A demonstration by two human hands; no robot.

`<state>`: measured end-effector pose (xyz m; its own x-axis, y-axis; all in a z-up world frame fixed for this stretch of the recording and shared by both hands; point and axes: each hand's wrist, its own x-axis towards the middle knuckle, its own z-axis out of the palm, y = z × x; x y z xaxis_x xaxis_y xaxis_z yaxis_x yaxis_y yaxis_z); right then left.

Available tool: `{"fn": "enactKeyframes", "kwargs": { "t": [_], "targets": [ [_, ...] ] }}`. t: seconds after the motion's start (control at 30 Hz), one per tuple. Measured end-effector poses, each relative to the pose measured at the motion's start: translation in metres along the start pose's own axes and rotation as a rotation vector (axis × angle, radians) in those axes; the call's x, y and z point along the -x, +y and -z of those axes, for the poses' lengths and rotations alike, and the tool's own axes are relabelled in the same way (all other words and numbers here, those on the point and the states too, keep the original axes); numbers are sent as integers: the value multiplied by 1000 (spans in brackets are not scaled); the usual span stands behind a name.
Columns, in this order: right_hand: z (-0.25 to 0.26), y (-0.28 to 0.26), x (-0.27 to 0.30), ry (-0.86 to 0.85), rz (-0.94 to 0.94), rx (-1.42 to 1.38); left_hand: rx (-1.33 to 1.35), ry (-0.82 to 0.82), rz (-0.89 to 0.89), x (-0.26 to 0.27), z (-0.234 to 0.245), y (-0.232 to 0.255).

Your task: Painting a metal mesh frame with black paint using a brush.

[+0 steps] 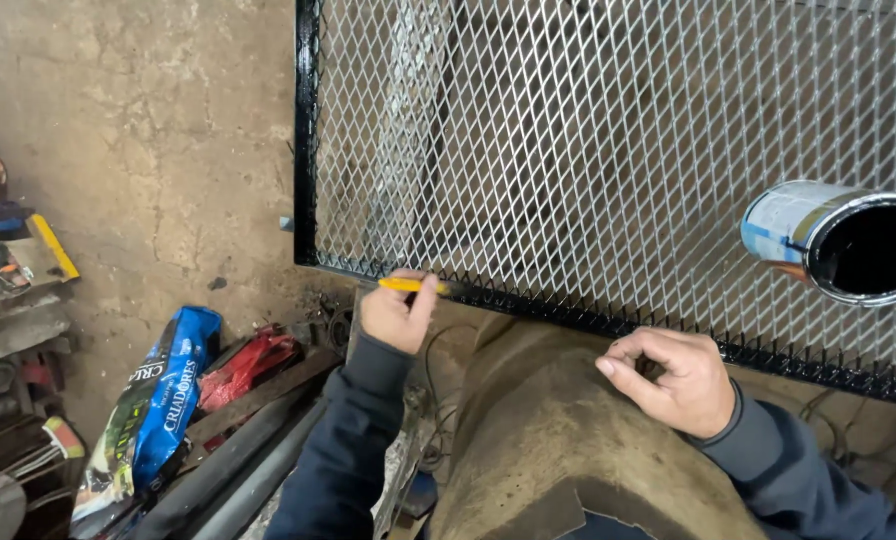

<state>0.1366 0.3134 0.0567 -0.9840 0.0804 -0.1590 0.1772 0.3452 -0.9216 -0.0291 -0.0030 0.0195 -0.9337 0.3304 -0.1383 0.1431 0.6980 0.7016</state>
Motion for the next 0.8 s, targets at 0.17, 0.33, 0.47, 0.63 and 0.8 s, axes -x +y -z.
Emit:
{"fn": "enactKeyframes", "kwargs": {
  "t": [0.17, 0.33, 0.47, 0.63, 0.8],
  "targets": [
    [6, 2, -4, 5, -23, 8, -247, -111, 6, -4, -3, -32],
    [4, 2, -7, -2, -30, -1, -67, -58, 75, -8, 9, -21],
    [5, 5, -10, -7, -40, -2, -293, -19, 19, -4, 14, -40],
    [3, 4, -11, -5, -7, 6, -91, 30, -5, 3, 8, -20],
    [1, 5, -12, -8, -19, 13, -180, 47, -138, 31, 5, 14]
  ]
}}
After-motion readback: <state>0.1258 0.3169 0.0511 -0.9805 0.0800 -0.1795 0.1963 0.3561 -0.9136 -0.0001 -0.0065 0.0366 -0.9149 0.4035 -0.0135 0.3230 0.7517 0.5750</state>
